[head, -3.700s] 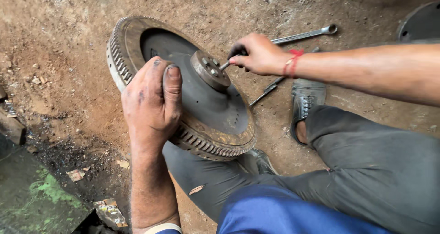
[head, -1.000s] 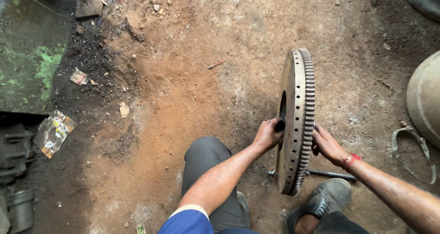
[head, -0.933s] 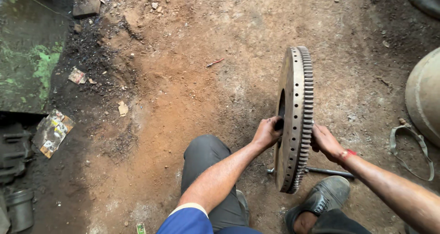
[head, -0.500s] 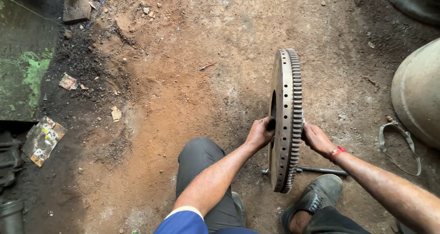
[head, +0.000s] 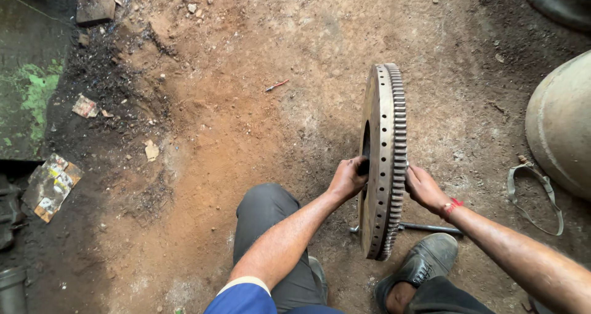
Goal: The person works on a large circular metal flywheel gear, using a wrench to tighten or loosen bolts on the central hub and handling the heavy component by hand on a dirt floor.
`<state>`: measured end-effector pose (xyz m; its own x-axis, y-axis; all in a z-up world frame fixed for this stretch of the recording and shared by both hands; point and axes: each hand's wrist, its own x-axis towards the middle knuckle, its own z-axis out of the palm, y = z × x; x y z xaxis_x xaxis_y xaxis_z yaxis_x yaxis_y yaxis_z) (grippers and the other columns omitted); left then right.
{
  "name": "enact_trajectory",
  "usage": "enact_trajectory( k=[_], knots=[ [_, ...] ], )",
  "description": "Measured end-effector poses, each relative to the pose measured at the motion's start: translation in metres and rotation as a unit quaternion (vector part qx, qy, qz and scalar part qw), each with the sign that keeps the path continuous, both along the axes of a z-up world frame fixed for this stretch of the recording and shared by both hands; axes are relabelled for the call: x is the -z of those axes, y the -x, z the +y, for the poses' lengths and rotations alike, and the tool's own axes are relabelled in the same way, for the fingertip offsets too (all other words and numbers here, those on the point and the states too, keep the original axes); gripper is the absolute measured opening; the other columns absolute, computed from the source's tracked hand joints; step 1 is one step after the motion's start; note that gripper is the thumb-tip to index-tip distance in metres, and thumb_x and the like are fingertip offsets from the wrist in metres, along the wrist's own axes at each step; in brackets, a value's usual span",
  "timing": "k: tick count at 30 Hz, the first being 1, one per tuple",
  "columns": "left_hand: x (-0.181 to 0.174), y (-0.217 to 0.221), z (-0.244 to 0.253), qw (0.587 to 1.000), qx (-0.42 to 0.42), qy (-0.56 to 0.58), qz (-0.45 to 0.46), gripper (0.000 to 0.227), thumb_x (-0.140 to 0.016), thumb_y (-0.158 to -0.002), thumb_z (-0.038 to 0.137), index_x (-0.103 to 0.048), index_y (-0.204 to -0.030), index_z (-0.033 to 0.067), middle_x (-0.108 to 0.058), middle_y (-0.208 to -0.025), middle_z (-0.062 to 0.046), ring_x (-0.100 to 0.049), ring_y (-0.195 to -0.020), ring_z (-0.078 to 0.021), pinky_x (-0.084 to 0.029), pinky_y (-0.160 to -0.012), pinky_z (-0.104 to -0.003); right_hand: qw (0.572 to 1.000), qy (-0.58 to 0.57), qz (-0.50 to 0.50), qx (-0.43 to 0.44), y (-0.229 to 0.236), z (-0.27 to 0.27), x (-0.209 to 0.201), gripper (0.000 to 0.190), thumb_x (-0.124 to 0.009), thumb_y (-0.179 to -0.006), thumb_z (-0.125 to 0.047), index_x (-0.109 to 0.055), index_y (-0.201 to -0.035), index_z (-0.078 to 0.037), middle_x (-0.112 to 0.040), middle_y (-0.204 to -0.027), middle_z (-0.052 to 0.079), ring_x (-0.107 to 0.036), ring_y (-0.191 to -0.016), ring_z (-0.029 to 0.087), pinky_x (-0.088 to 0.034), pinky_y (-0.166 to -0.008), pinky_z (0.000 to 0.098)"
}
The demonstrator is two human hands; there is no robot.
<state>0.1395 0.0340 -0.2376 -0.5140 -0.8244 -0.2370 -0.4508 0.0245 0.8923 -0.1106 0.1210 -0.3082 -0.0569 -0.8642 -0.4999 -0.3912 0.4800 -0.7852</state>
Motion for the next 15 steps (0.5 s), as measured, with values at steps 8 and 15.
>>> enact_trajectory(
  k=[8,15],
  knots=[
    [-0.016,-0.001,0.002,0.997,-0.011,0.034,0.065,0.023,-0.070,-0.088,0.001,-0.074,-0.111,0.0039,-0.077,-0.104,-0.017,-0.076,-0.093,-0.0218,-0.059,-0.086,-0.034,0.994,-0.059,-0.091,0.021,-0.007,-0.006,-0.027,0.022,-0.041,-0.104,-0.039,-0.052,-0.108,-0.020,-0.054,-0.073,-0.002,-0.048,-0.060,0.012,-0.044,-0.050,0.0308],
    [-0.009,0.002,-0.005,0.998,0.002,0.050,0.041,0.021,-0.070,-0.088,0.003,-0.074,-0.108,0.0052,-0.078,-0.101,-0.016,-0.078,-0.089,-0.0210,-0.061,-0.085,-0.033,0.992,-0.079,-0.096,0.023,0.000,-0.002,-0.009,0.040,-0.037,-0.105,-0.043,-0.057,-0.097,-0.009,-0.054,-0.071,0.000,-0.050,-0.056,0.012,-0.044,-0.047,0.0308]
  ],
)
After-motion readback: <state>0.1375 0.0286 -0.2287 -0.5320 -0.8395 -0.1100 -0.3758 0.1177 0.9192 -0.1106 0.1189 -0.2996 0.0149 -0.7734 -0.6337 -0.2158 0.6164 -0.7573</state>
